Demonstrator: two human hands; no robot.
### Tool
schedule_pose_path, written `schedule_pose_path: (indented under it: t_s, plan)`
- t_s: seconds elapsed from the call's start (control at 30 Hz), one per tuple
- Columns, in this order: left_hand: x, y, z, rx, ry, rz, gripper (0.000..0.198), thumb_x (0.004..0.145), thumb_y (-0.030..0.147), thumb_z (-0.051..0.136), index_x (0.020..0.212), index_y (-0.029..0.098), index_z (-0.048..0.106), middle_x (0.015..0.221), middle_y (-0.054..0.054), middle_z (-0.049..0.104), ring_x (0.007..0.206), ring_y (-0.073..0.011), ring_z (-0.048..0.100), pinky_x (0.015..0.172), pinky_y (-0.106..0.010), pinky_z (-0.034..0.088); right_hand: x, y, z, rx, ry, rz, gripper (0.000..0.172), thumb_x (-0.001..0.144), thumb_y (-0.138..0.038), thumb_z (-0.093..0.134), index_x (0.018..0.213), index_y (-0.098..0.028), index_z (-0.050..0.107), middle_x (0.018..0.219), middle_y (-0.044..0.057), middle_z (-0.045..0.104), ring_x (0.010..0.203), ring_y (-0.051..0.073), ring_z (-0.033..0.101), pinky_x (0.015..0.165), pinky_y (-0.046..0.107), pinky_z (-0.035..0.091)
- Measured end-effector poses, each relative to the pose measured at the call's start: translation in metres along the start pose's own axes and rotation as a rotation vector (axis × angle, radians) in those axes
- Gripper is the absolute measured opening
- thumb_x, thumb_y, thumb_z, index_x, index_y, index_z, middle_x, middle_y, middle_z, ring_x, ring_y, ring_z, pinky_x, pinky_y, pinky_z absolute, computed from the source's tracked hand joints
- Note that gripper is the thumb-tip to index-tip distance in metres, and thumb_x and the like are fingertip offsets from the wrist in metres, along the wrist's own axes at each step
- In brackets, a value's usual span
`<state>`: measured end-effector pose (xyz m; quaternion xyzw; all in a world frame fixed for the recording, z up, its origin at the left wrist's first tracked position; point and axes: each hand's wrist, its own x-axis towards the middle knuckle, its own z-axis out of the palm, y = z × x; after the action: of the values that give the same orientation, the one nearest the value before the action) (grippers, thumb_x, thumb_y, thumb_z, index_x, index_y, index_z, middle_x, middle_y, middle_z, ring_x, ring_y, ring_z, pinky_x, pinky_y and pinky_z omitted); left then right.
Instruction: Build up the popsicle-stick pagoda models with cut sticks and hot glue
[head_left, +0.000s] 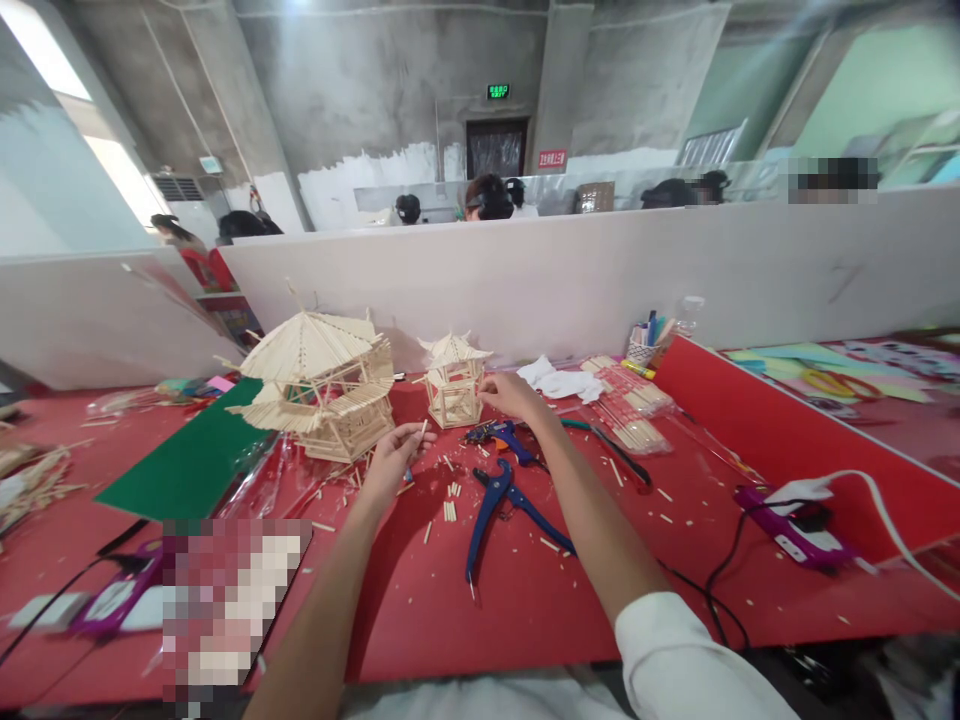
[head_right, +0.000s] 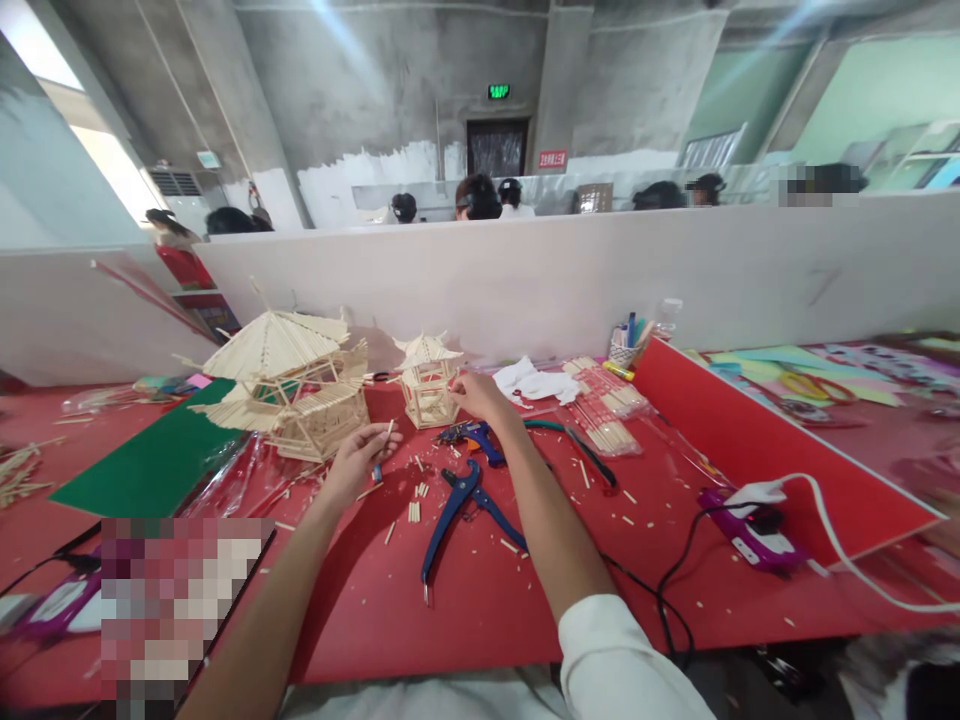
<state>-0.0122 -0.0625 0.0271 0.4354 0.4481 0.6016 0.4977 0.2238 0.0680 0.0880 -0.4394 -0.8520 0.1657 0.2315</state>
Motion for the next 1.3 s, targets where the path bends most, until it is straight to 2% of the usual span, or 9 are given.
schedule_pose_path:
  t_s: [0.17, 0.23, 0.37, 0.5, 0.67, 0.8, 0.97, 1.17, 1.3]
  plan:
    - [0.001, -0.003, 0.002, 0.065, -0.019, 0.026, 0.047, 0.065, 0.049, 0.081, 0.094, 0.016, 0.066, 0.090, -0.008, 0.075, 0.077, -0.0149, 0.066, 0.078, -0.028, 0.050, -0.007, -0.030, 0.000, 0.317, -0.345, -0.304, 0.022, 0.085, -0.024, 0.067, 0.106, -0.020, 0.072, 0.101, 0.006, 0.074, 0.089, 0.017, 0.069, 0.077, 0.025, 0.050]
    - [0.002, -0.006, 0.002, 0.149, -0.034, 0.072, 0.045, 0.069, 0.052, 0.077, 0.092, 0.015, 0.066, 0.088, -0.007, 0.074, 0.077, -0.0153, 0.065, 0.077, -0.028, 0.050, -0.008, -0.044, 0.009, 0.375, -0.384, -0.366, 0.025, 0.084, -0.023, 0.067, 0.109, -0.020, 0.070, 0.099, 0.006, 0.074, 0.086, 0.016, 0.069, 0.074, 0.025, 0.050]
    - [0.004, -0.011, 0.003, 0.375, -0.035, 0.192, 0.041, 0.077, 0.055, 0.067, 0.084, 0.015, 0.064, 0.078, -0.005, 0.069, 0.070, -0.0147, 0.060, 0.070, -0.027, 0.046, -0.007, -0.062, 0.028, 0.390, -0.355, -0.436, 0.010, 0.087, -0.019, 0.062, 0.094, -0.018, 0.070, 0.085, 0.003, 0.073, 0.077, 0.014, 0.066, 0.071, 0.024, 0.047]
    - [0.002, -0.009, 0.005, 0.532, -0.010, 0.279, 0.037, 0.086, 0.054, 0.056, 0.084, 0.017, 0.060, 0.071, 0.000, 0.061, 0.065, -0.0133, 0.053, 0.065, -0.025, 0.042, -0.005, -0.061, 0.035, 0.391, -0.236, -0.359, 0.003, 0.086, -0.018, 0.064, 0.086, -0.017, 0.067, 0.076, 0.000, 0.069, 0.068, 0.013, 0.062, 0.067, 0.023, 0.043]
    - [-0.002, -0.005, 0.008, 0.656, 0.016, 0.320, 0.034, 0.091, 0.050, 0.049, 0.082, 0.018, 0.057, 0.069, 0.002, 0.057, 0.063, -0.0126, 0.050, 0.063, -0.024, 0.040, -0.001, -0.052, 0.038, 0.337, -0.176, -0.331, 0.006, 0.087, -0.020, 0.064, 0.083, -0.017, 0.065, 0.072, -0.001, 0.066, 0.065, 0.011, 0.058, 0.067, 0.022, 0.039]
    - [-0.003, -0.005, 0.008, 0.686, 0.046, 0.363, 0.029, 0.090, 0.046, 0.053, 0.088, 0.018, 0.060, 0.078, -0.001, 0.064, 0.070, -0.0147, 0.057, 0.069, -0.026, 0.044, 0.000, -0.054, 0.040, 0.279, -0.144, -0.332, 0.006, 0.090, -0.019, 0.062, 0.085, -0.017, 0.065, 0.071, -0.002, 0.064, 0.066, 0.011, 0.056, 0.067, 0.021, 0.036]
    - [-0.007, 0.000, 0.010, 0.741, 0.048, 0.392, 0.025, 0.090, 0.043, 0.055, 0.096, 0.019, 0.062, 0.092, -0.006, 0.071, 0.084, -0.0188, 0.065, 0.081, -0.029, 0.047, -0.001, -0.059, 0.042, 0.213, -0.207, -0.379, 0.006, 0.090, -0.018, 0.062, 0.084, -0.016, 0.065, 0.074, -0.001, 0.065, 0.067, 0.011, 0.055, 0.065, 0.021, 0.034]
    - [-0.011, 0.008, 0.011, 0.917, 0.061, 0.390, 0.027, 0.095, 0.040, 0.045, 0.094, 0.022, 0.065, 0.085, -0.005, 0.073, 0.077, -0.0199, 0.066, 0.074, -0.028, 0.044, -0.002, -0.062, 0.041, 0.136, -0.194, -0.399, 0.018, 0.095, -0.025, 0.058, 0.081, -0.016, 0.065, 0.071, -0.001, 0.062, 0.066, 0.011, 0.053, 0.063, 0.022, 0.031]
    - [-0.010, 0.008, 0.009, 0.957, 0.068, 0.390, 0.027, 0.096, 0.039, 0.042, 0.093, 0.022, 0.064, 0.081, -0.006, 0.072, 0.074, -0.0208, 0.065, 0.072, -0.029, 0.044, -0.006, -0.065, 0.037, 0.145, -0.206, -0.410, 0.012, 0.093, -0.022, 0.060, 0.084, -0.016, 0.066, 0.072, -0.001, 0.063, 0.066, 0.011, 0.052, 0.063, 0.022, 0.031]
